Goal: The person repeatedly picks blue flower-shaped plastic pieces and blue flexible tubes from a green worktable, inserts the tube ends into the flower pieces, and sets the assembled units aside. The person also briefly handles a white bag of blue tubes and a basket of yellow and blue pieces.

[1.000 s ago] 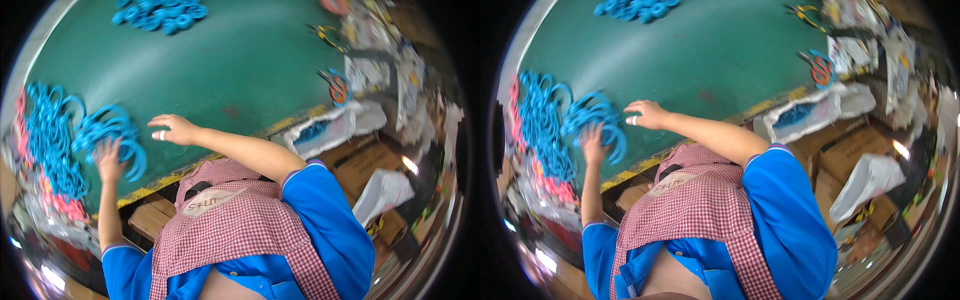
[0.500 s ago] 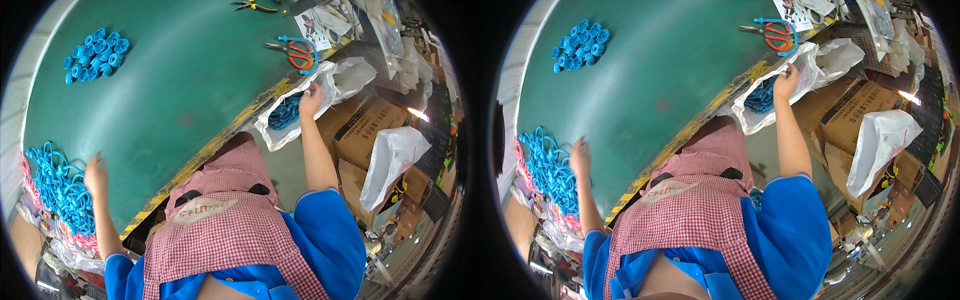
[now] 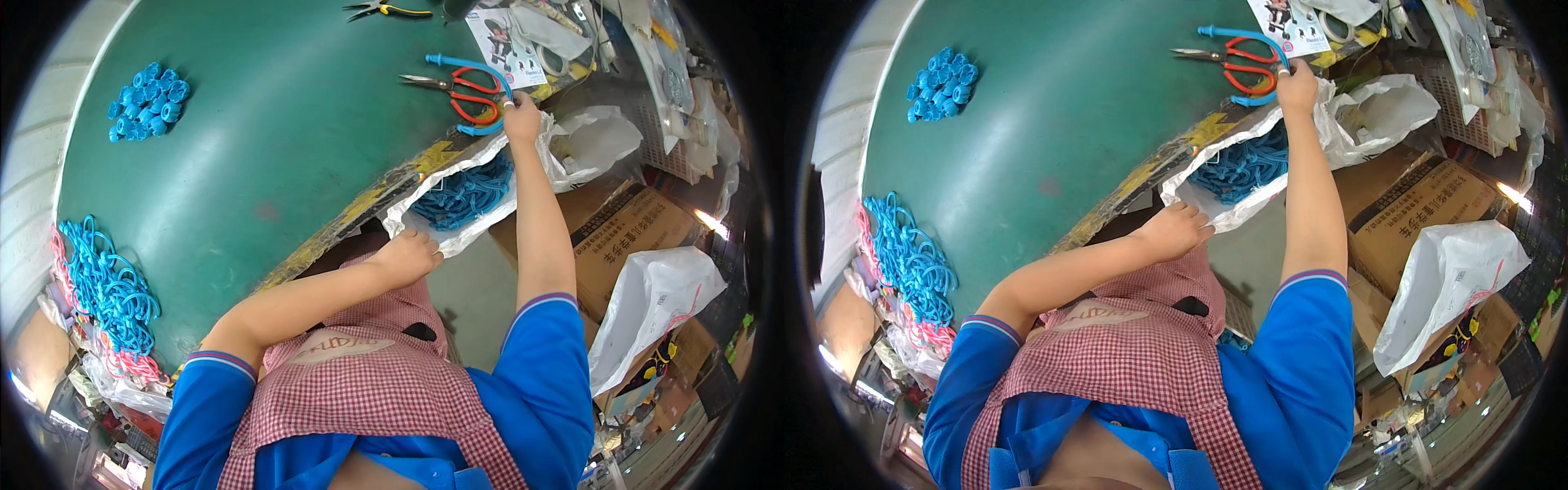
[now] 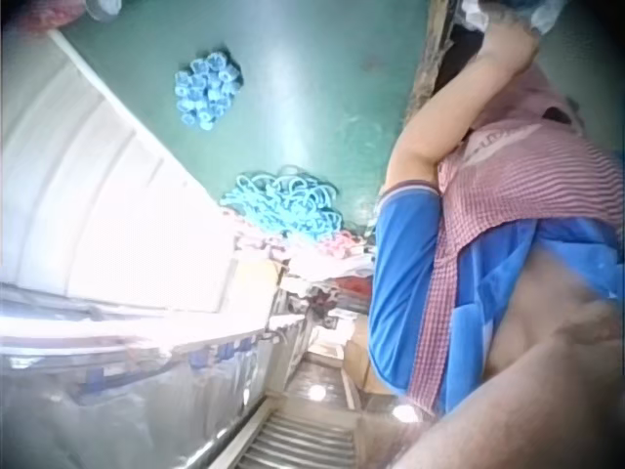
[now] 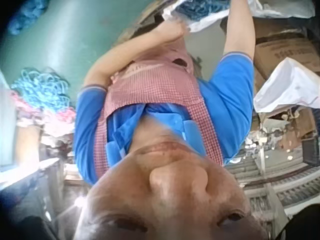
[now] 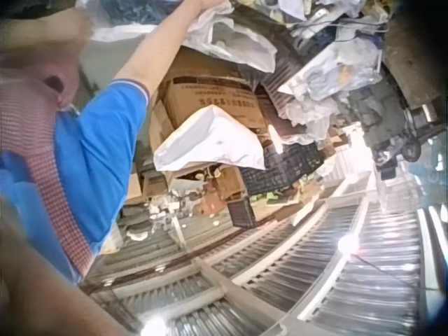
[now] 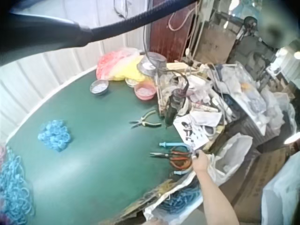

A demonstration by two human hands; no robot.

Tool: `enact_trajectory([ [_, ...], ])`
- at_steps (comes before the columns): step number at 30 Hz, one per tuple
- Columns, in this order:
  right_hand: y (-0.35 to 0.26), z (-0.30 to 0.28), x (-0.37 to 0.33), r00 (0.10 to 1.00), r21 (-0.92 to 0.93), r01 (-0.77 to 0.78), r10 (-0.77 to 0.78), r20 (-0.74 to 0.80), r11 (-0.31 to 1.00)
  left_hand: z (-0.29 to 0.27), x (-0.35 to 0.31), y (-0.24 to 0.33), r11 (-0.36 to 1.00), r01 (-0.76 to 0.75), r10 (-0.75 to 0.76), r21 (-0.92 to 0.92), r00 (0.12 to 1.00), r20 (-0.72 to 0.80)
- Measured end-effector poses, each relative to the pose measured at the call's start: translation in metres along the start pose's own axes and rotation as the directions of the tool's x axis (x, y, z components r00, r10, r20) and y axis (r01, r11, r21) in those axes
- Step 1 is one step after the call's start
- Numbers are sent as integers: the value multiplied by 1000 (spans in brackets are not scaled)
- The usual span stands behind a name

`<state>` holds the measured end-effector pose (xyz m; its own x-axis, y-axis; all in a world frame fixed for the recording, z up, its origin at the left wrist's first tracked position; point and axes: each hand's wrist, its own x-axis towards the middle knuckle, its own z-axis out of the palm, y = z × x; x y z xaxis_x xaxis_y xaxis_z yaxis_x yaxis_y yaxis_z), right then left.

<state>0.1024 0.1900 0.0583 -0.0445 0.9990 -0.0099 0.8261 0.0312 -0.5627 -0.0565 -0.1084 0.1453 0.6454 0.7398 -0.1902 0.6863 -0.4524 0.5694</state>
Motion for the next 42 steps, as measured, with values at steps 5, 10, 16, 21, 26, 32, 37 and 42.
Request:
enact_trajectory([
  [5, -59, -29, -50, 999, 429, 11, -30, 37, 903, 25, 21, -8, 970, 147, -136, -193, 988, 68],
  [10, -92, -25, -131, 947, 770, -92, -183, 264, 631, 53, 56, -20, 744, 416, -404, -522, 903, 144],
  [16, 78, 17, -201, 649, 220, -761, 721, 241, 611, 103, 98, -66, -129, 718, -621, -684, 480, 620],
  [21, 105, 48, -129, 853, -163, -449, 476, 216, 878, 132, 130, -76, -147, 483, -943, -863, 196, 270],
  [26, 135, 66, -101, 685, -450, -297, 516, 514, 842, 160, 114, -106, -125, 595, -941, -794, 184, 286],
  [32, 144, 82, -110, 519, -494, -136, 487, 702, 859, 178, 131, -116, -156, 610, -901, -777, 235, 365],
  [37, 133, 94, -129, 577, -488, -271, 546, 607, 830, 196, 139, -134, -395, 520, -827, -757, 158, 540],
  [42, 117, 81, -127, 426, -307, -409, 478, 768, 859, 209, 135, -142, -642, 430, -603, -635, 229, 765],
])
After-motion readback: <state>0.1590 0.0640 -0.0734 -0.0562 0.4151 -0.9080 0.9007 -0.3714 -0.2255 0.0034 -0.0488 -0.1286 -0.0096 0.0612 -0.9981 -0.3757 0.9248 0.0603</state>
